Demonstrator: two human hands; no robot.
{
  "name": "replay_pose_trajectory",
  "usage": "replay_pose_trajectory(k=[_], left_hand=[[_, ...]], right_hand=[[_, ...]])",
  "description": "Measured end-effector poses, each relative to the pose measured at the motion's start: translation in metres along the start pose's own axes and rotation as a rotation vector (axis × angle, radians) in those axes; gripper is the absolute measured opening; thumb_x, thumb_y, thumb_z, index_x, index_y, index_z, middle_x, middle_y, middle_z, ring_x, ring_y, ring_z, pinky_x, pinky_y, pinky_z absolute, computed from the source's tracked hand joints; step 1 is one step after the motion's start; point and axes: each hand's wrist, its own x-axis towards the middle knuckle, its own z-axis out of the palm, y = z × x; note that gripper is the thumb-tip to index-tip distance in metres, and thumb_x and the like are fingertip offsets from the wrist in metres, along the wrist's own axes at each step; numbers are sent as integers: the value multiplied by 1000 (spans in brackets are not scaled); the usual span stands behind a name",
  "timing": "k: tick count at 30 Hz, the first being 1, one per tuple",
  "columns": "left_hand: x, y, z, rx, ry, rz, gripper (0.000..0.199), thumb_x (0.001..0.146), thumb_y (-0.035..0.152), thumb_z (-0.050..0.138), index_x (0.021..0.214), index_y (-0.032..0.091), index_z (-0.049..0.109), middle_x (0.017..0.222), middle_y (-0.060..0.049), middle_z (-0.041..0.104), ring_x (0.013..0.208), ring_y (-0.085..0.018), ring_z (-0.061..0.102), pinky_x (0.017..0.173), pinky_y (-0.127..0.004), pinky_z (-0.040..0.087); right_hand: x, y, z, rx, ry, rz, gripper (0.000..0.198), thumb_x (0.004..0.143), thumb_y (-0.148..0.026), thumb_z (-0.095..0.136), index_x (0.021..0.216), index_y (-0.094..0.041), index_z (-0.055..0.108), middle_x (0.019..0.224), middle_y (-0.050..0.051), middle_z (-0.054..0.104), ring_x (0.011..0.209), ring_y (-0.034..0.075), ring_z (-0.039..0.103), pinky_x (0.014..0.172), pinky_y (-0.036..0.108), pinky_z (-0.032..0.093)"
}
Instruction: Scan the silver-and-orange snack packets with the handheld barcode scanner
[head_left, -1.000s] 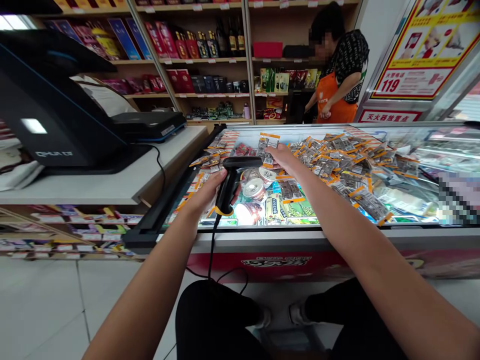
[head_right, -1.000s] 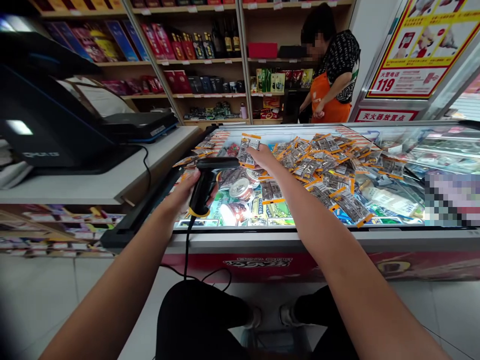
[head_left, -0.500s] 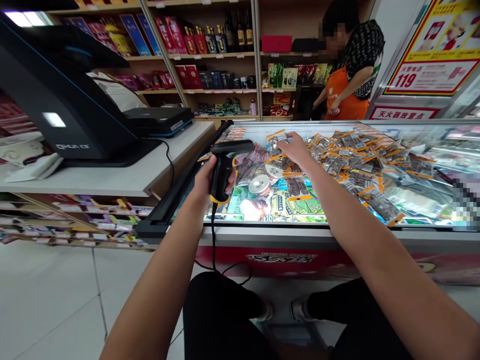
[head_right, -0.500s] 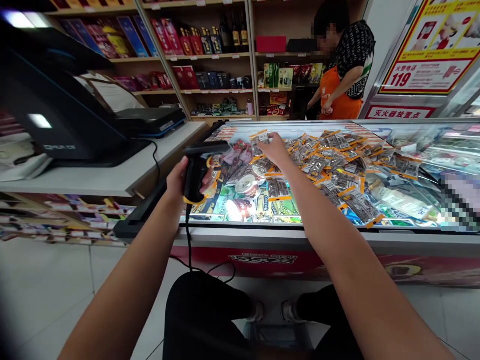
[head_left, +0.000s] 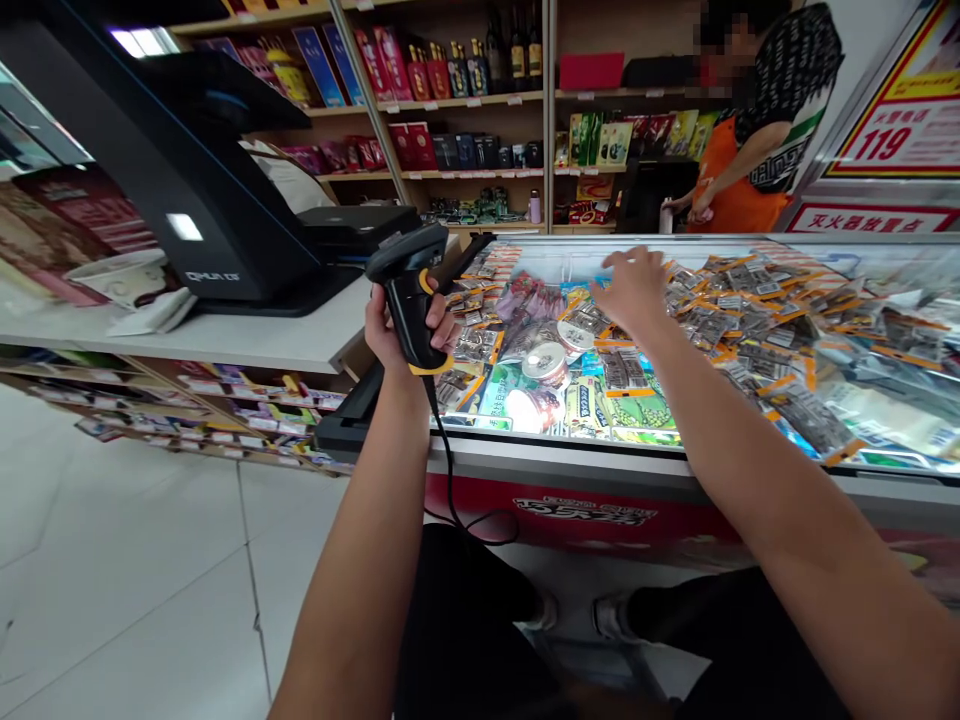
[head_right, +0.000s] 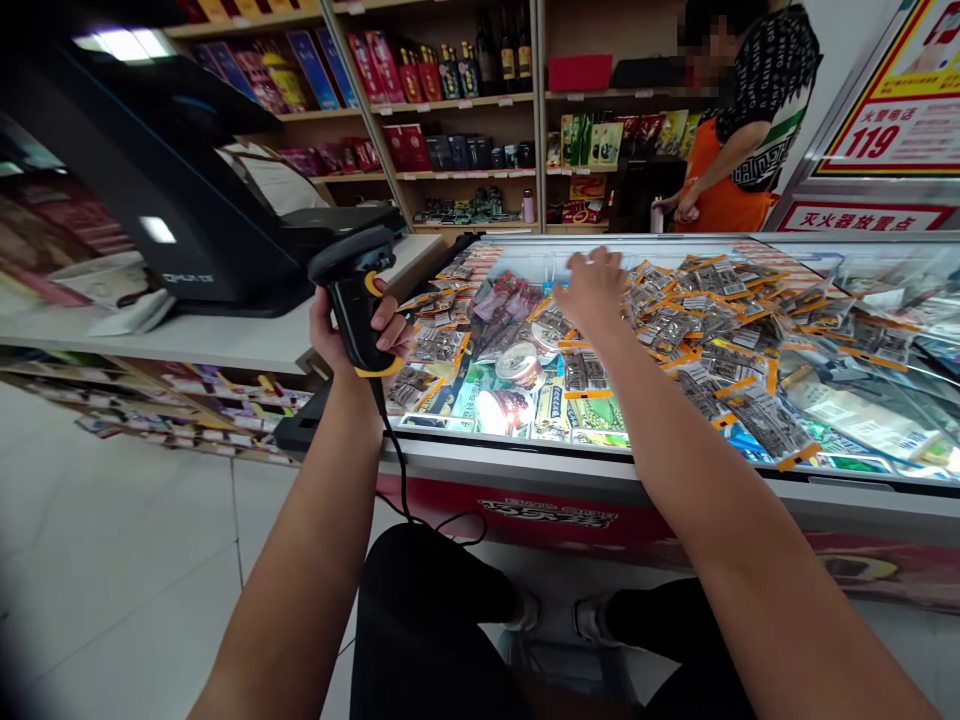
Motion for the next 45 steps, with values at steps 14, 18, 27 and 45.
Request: replay_pose_trajectory(k=[14, 18, 27, 45], left_hand=[[-1, 2, 9, 95, 109, -13, 68, 91, 78, 27, 99, 18, 59, 56, 5, 43, 34, -8, 36, 39, -25, 32], [0, 1, 9, 97, 99, -24, 68, 91, 78, 26, 99, 18, 59, 55, 5, 44, 33, -8, 37, 38, -25, 33], [-3, -3, 15, 170, 126, -88, 71, 91, 78, 28, 100, 16, 62, 55, 3, 48, 33, -10, 43, 36, -25, 37], [-5, -32, 14, 524, -195, -372, 54, 84, 65, 59, 101, 14, 65, 59, -4, 62, 41, -17, 57, 38, -27, 41]], right_hand=[[-127, -157, 39, 144, -599, -438, 74, 82, -71, 61, 130, -15, 56, 119, 23, 63, 108, 42, 62, 83, 53, 51], [-119, -151, 34, 194, -711, -371, 75, 72, -64, 74, 127, -17, 56, 124, 22, 58, 104, 40, 63, 80, 49, 52], [-80, -120, 26, 726, -863, -164, 28, 77, -24, 68, 102, -16, 60, 86, 7, 68, 75, 22, 64, 62, 30, 47], [7, -12, 35, 884, 46, 390, 26, 88, -34, 50, 91, -16, 68, 68, -2, 47, 60, 13, 46, 58, 25, 41]])
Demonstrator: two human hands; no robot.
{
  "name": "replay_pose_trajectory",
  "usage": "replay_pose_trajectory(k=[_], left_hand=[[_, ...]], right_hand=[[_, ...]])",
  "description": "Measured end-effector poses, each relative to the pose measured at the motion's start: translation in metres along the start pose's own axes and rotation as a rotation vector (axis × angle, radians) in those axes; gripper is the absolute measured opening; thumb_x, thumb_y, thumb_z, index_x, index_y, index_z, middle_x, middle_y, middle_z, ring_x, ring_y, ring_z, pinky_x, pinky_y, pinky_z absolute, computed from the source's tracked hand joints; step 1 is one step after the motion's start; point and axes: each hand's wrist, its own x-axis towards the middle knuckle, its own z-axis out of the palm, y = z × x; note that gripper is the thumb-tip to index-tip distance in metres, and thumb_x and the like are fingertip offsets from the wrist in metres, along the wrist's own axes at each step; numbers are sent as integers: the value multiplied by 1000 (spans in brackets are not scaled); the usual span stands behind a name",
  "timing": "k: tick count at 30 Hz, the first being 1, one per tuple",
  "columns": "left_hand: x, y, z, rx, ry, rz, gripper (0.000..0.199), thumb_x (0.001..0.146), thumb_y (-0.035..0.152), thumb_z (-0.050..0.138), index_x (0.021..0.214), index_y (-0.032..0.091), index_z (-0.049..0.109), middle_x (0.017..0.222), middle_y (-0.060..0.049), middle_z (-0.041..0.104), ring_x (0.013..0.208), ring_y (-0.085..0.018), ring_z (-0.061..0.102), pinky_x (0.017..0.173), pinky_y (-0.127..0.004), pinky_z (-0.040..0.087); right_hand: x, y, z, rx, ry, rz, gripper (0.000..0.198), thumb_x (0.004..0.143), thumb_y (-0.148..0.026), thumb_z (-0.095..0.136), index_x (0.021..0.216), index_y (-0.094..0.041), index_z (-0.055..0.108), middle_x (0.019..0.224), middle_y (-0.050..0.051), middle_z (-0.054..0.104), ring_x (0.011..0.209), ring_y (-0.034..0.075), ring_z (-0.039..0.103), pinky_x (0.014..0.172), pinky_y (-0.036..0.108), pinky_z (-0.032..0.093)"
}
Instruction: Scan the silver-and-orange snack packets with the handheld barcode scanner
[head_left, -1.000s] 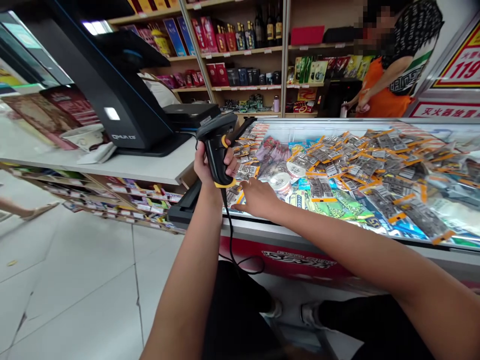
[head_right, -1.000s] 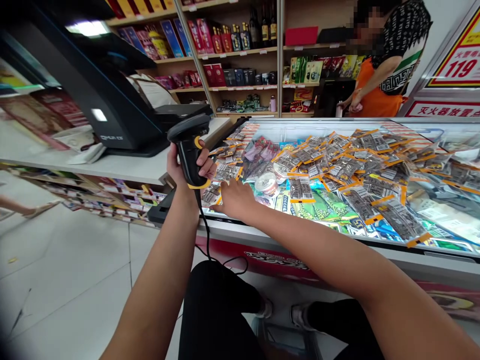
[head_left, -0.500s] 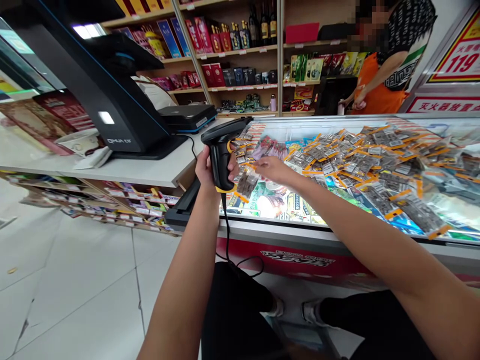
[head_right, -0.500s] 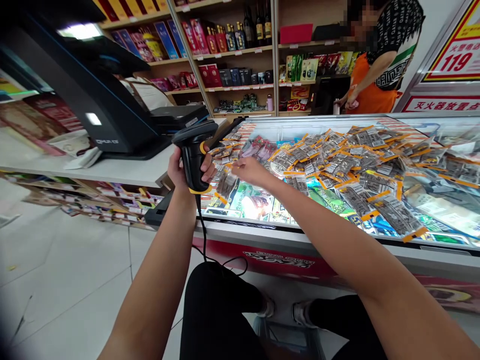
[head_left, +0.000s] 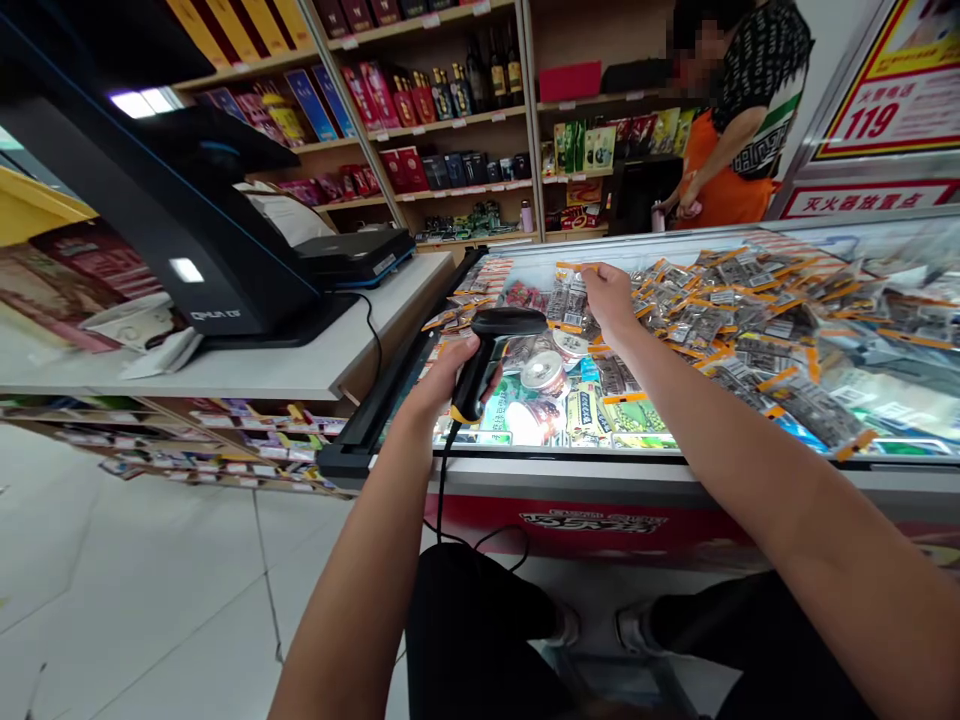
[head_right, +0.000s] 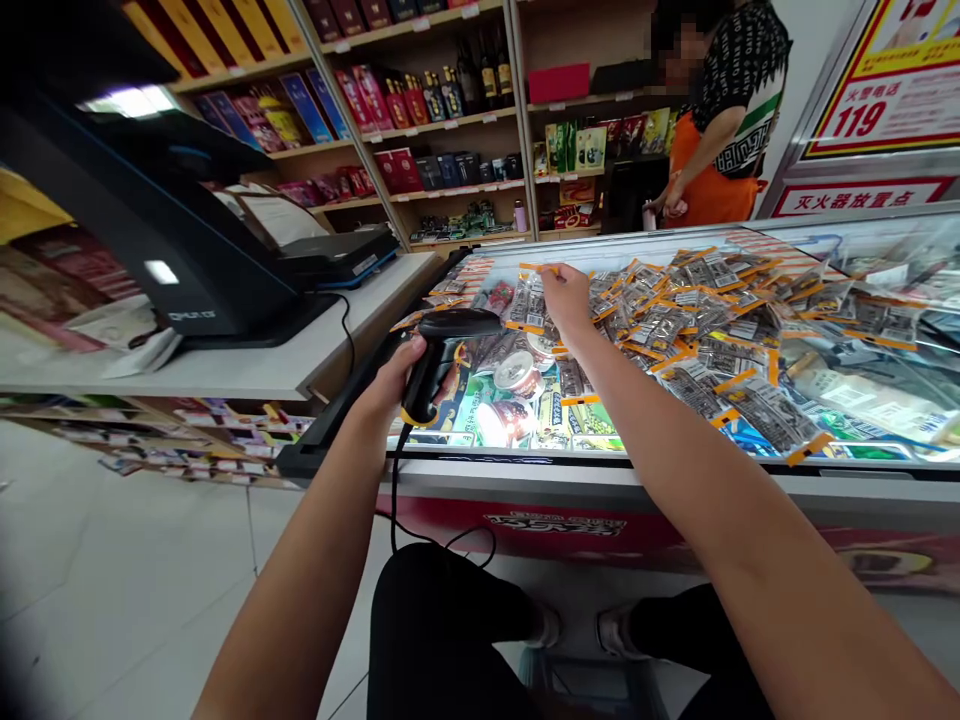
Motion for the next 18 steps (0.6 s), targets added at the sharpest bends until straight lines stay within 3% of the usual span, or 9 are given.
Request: replay_pose_trajectory(k=[7, 12, 18], left_hand=[[-4, 3, 3, -37, -78, -49, 56, 84, 65, 60, 109, 15, 64, 64, -5, 64, 51, -21, 63, 46, -31, 48], [-7, 3, 3, -58, -159, -112, 56, 83, 66, 61, 108, 16, 64, 69, -8, 66, 50, -20, 61, 44, -30, 46], [-7, 2, 3, -62, -157, -141, 56, 82, 66, 62, 108, 16, 64, 71, -9, 67, 49, -20, 61, 44, -30, 45]], right_hand=[[2, 9, 0, -11, -32, 19, 28, 88, -37, 51, 90, -16, 69, 62, -3, 45, 55, 13, 43, 52, 24, 36], [4, 13, 3, 18, -25, 6, 26, 88, -35, 52, 91, -17, 69, 63, -3, 47, 54, 13, 42, 51, 24, 34], [4, 13, 4, 74, -41, 5, 22, 87, -31, 52, 89, -16, 69, 63, -4, 43, 54, 12, 40, 51, 24, 32]])
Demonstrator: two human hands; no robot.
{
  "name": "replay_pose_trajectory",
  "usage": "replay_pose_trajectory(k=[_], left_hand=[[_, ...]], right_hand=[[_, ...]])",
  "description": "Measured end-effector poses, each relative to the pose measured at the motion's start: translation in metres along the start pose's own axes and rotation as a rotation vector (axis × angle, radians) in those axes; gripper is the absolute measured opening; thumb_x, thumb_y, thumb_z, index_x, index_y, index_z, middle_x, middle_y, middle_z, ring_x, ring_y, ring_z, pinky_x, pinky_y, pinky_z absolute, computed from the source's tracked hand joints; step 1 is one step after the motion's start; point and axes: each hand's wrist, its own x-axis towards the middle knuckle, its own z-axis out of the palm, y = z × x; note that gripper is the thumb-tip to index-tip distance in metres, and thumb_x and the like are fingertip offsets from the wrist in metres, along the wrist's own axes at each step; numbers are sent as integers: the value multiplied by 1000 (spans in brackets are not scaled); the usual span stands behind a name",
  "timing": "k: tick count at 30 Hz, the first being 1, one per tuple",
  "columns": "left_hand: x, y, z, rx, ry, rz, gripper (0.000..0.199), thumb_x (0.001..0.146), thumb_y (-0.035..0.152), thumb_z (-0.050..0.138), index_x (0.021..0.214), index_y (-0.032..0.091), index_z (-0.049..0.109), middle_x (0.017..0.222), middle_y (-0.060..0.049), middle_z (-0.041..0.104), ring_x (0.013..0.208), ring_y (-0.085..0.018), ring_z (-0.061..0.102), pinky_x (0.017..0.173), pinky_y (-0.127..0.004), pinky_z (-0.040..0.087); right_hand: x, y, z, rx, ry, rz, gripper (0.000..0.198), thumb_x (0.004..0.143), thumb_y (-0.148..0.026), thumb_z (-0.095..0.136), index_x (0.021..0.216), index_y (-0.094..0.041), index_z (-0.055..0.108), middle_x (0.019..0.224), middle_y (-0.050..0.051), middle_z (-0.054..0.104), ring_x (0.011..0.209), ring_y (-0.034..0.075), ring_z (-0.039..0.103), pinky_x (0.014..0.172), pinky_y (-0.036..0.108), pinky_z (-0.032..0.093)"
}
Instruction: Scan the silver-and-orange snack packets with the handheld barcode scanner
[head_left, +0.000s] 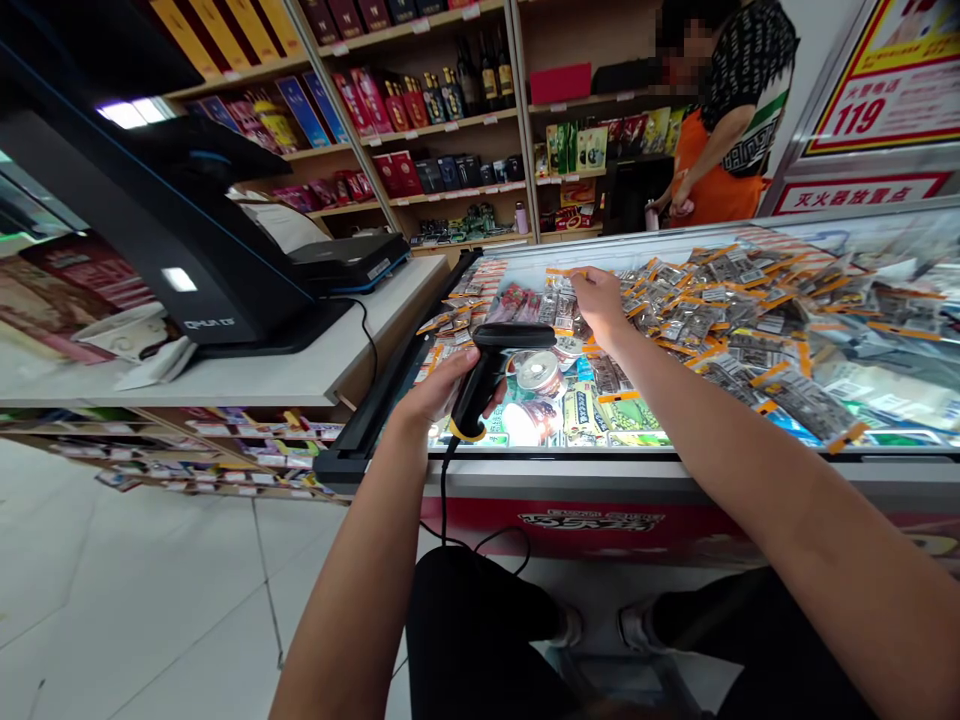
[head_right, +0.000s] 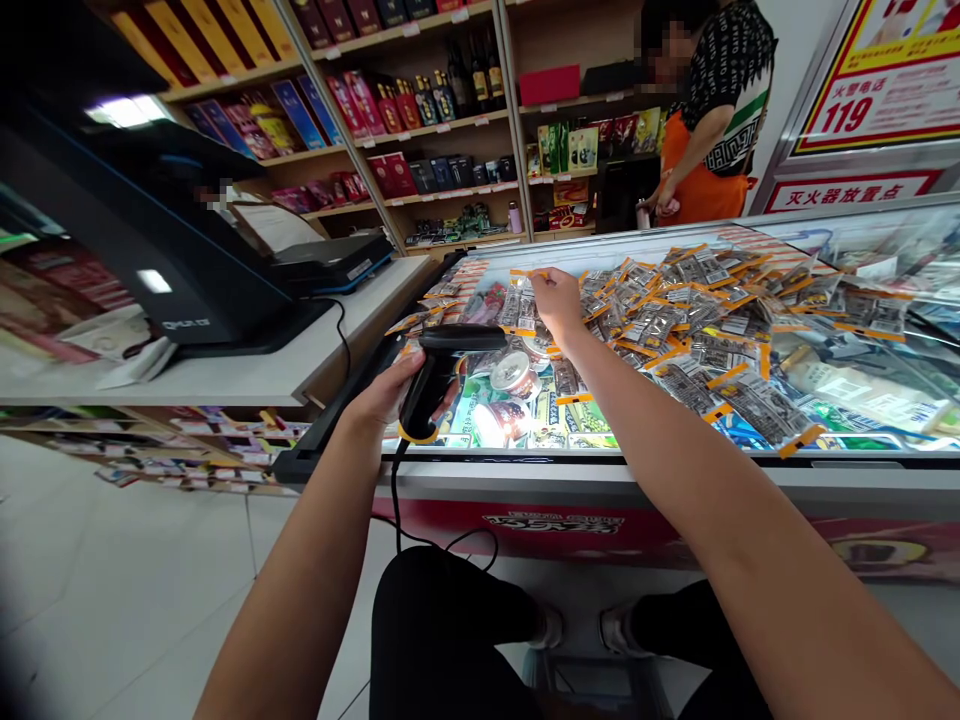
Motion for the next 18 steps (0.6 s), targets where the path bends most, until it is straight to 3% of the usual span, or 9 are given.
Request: replay_pose_trajectory(k=[9, 18], left_hand=[[2, -3, -7, 12, -9, 72, 58, 88, 64, 55, 116, 14, 62, 72, -9, 69, 51, -19, 61, 45, -28, 46], [2, -2, -5, 88, 36, 85, 55, 86, 65, 57, 104, 14, 65, 71, -10, 68, 49, -20, 60, 41, -28, 44]], right_hand=[[-7, -11, -4, 18, -18, -5, 16, 86, -26, 56, 84, -15, 68, 60, -3, 42, 54, 11, 35, 52, 25, 28], [-3, -13, -3, 5, -3, 29, 15, 87, -23, 54, 83, -15, 67, 62, -3, 43, 55, 11, 35, 52, 25, 27]])
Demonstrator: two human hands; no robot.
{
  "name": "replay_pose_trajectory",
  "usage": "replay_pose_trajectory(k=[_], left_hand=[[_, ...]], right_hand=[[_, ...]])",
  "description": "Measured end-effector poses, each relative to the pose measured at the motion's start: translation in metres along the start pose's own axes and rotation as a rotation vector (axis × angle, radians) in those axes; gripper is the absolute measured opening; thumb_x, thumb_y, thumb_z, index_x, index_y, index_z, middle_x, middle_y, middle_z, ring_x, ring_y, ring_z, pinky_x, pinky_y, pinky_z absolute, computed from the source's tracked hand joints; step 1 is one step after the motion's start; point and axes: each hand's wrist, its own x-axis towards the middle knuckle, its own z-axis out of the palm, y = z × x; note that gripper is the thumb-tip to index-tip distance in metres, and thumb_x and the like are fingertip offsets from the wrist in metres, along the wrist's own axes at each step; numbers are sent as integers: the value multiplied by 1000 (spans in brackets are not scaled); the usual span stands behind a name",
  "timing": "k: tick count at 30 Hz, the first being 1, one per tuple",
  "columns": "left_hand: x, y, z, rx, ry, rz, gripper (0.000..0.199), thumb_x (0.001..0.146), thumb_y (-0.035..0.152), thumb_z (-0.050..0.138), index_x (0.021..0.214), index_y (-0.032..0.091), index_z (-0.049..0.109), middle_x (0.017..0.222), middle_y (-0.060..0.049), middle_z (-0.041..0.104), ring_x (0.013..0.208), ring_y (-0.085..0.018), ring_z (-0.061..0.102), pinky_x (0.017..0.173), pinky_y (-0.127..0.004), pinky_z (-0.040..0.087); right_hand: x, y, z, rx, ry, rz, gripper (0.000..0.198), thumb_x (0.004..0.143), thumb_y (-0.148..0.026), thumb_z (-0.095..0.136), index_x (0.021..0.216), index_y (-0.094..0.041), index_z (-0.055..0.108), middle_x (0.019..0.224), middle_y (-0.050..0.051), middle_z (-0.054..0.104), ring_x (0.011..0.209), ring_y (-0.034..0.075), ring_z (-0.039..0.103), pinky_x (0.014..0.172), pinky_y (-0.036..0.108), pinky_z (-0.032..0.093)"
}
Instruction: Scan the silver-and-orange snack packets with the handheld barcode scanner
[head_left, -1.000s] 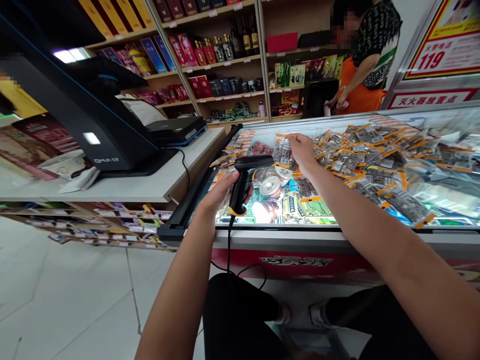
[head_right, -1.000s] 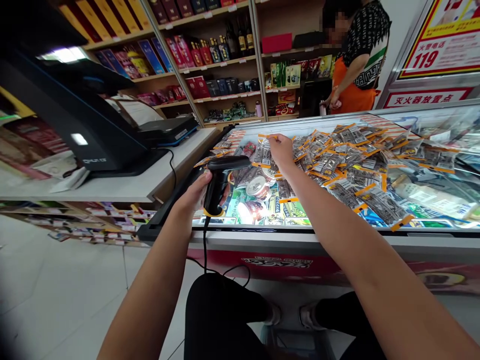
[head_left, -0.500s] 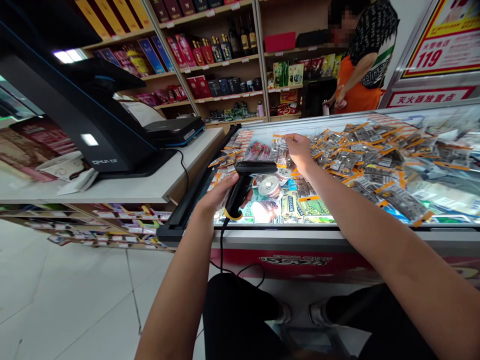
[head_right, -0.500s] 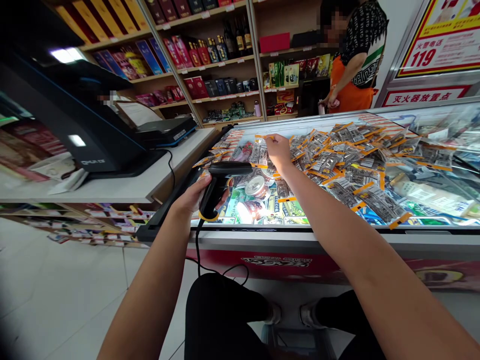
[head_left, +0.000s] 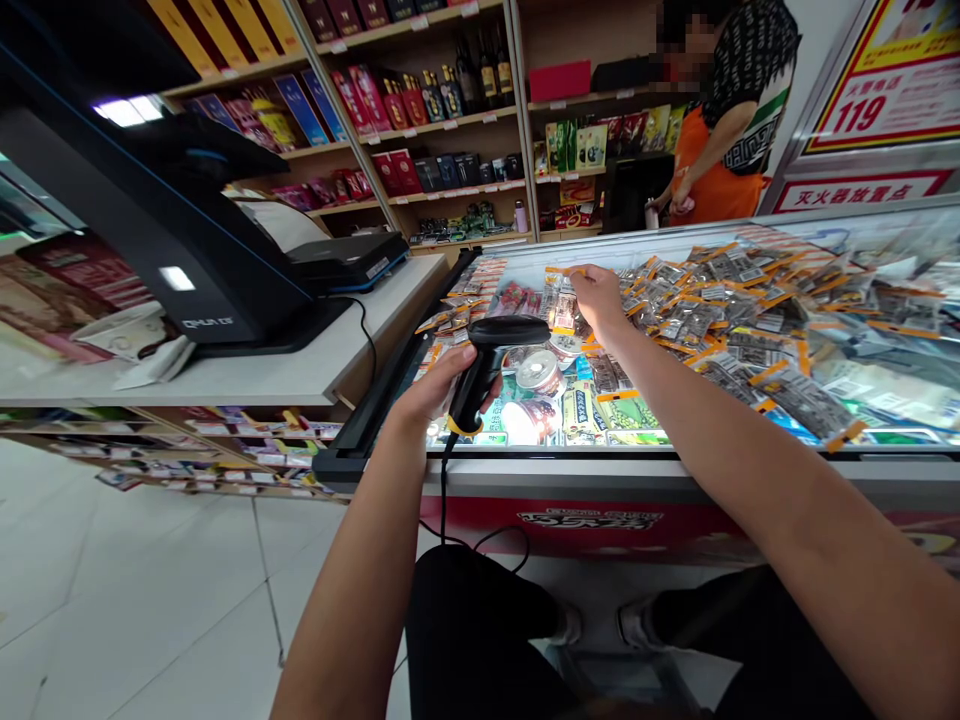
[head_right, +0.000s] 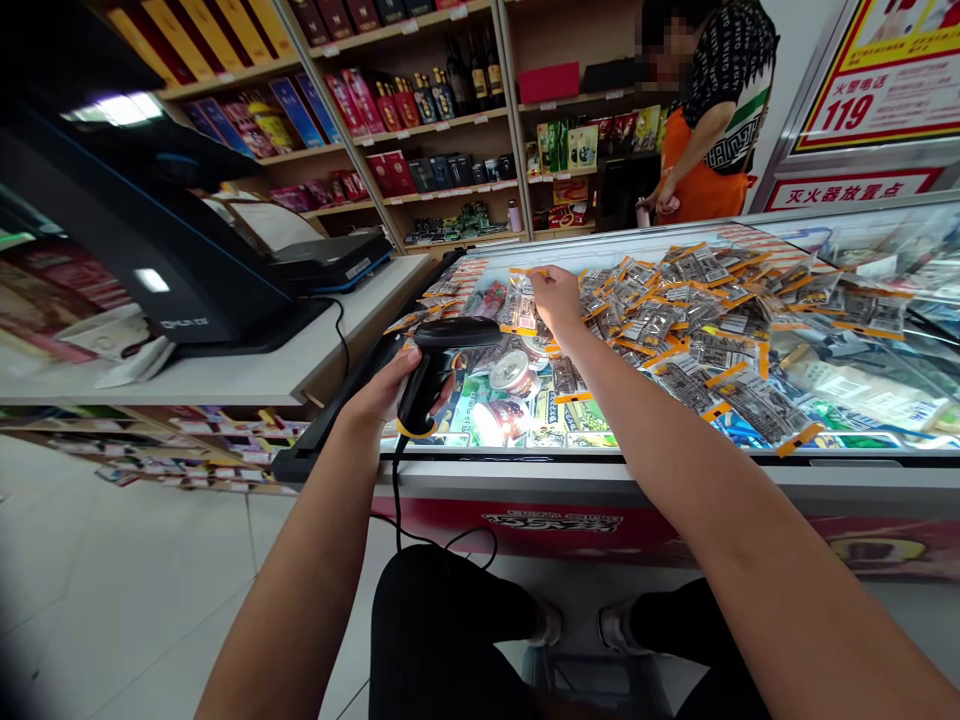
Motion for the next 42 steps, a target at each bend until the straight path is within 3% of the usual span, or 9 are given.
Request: replay_pose_trajectory(k=[10, 17, 22, 26, 29, 31, 35, 38, 42], left_hand=[[-1, 3, 3, -11, 8, -4, 53, 83, 64, 61, 102, 15, 64, 70, -9, 67, 48, -19, 60, 42, -28, 44], [4, 4, -4, -139, 149, 82, 60, 79, 68, 60, 102, 13, 65, 62, -5, 64, 42, -17, 57, 40, -28, 44], [7, 14, -11, -244, 249, 256, 57, 81, 67, 56, 98, 14, 64, 56, -2, 59, 37, -14, 52, 38, -26, 41], [6, 20, -15, -314, 301, 304, 57, 85, 68, 49, 95, 14, 64, 55, 0, 55, 36, -13, 50, 37, -26, 40], [5, 20, -16, -330, 335, 313, 58, 86, 69, 47, 94, 14, 63, 56, 0, 54, 36, -12, 49, 37, -26, 40], [5, 20, -16, -322, 368, 319, 58, 86, 70, 46, 93, 15, 63, 56, 0, 54, 36, -12, 49, 36, -25, 40], [4, 20, -14, -305, 438, 293, 61, 88, 73, 40, 91, 16, 62, 55, 1, 53, 35, -11, 48, 36, -25, 39], [4, 21, -12, -329, 466, 282, 63, 88, 74, 40, 92, 15, 63, 54, 1, 53, 35, -11, 48, 36, -25, 40], [3, 19, -13, -365, 435, 310, 63, 88, 73, 44, 96, 14, 64, 55, 0, 56, 36, -12, 52, 36, -24, 40]], right_hand=[[2, 5, -2, -148, -3, -76, 25, 89, -28, 51, 93, -14, 71, 64, -2, 49, 55, 13, 40, 54, 26, 30], [20, -1, -28, -490, 43, -347, 22, 92, -27, 50, 86, -18, 68, 79, 5, 65, 74, 20, 58, 73, 32, 42], [40, -4, -77, -843, 170, -143, 26, 96, -33, 47, 90, -19, 68, 89, 14, 69, 84, 26, 62, 79, 40, 43], [49, 1, -111, -928, 241, 28, 32, 97, -33, 44, 97, -17, 71, 104, 24, 69, 99, 34, 61, 86, 53, 39], [45, -1, -112, -972, 317, 13, 34, 96, -35, 49, 114, -15, 68, 129, 30, 58, 125, 42, 46, 96, 64, 30], [37, -8, -97, -987, 318, -130, 39, 93, -37, 54, 126, -17, 63, 137, 26, 52, 131, 43, 38, 100, 65, 28], [4, -33, -41, -811, -17, -484, 36, 97, -36, 50, 123, -17, 66, 127, 18, 61, 126, 37, 46, 105, 56, 34], [-35, -41, 7, -665, -407, -545, 36, 102, -35, 42, 119, -18, 69, 117, 13, 69, 112, 31, 58, 101, 48, 43], [-86, -23, 53, -737, -758, -674, 44, 100, -41, 49, 137, -20, 61, 139, 12, 60, 127, 32, 52, 106, 47, 41]])
